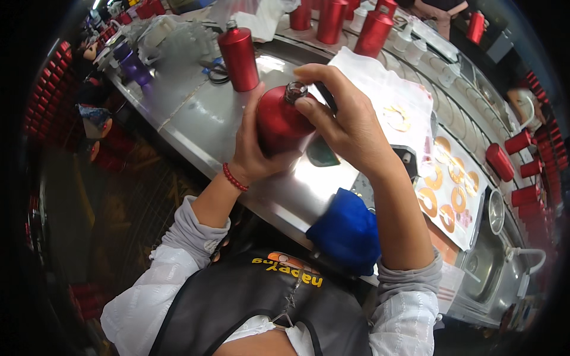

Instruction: The person applies circular gold labels to the necks of red cylindrical containers. They peel each label from a backing sheet, position it around the container neck, and smooth it with fingers. The person handles multiple containers one at a time, placing finished units aside on the counter.

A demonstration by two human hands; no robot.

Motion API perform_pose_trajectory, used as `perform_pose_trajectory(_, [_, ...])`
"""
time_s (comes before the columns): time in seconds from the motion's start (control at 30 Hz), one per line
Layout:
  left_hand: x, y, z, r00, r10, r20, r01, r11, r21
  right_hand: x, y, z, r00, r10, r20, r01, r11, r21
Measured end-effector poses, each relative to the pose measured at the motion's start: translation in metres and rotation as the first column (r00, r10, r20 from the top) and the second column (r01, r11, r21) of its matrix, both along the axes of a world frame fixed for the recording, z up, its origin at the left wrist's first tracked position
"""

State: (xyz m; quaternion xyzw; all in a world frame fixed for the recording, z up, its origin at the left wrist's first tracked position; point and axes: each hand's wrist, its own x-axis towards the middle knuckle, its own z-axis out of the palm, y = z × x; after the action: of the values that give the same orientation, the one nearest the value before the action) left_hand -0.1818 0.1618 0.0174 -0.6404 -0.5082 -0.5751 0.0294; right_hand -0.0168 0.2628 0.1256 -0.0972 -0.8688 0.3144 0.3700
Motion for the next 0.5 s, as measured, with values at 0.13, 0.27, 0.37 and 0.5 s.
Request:
perform_pose_trajectory(0.13, [-0.006,-0.010,-0.026,0.974,0.207,0.096,-0.207,0.978,-0.017,0.002,-0.003,-0.045,0.987,-0.011,0.161,0.042,0.981,-0.188])
perform_pose_trajectory(0.27, [0.014,-0.018,-0.039,0.947,0.308,0.093,-0.305,0.951,-0.047,0.002,-0.030,-0.060,0.935,0.062,0.350,0.056,0.947,-0.316])
perform_pose_trajectory(0.37, [0.029,-0.038,-0.031,0.967,0.229,0.108,-0.219,0.971,-0.101,0.001,-0.032,-0.066,0.946,0.018,0.322,0.089,0.945,-0.314])
perform_pose_trajectory(0.5, [0.027,-0.052,-0.026,0.979,0.098,0.178,-0.085,0.993,-0.076,0.014,-0.030,-0.067,0.956,-0.052,0.289,0.115,0.972,-0.207])
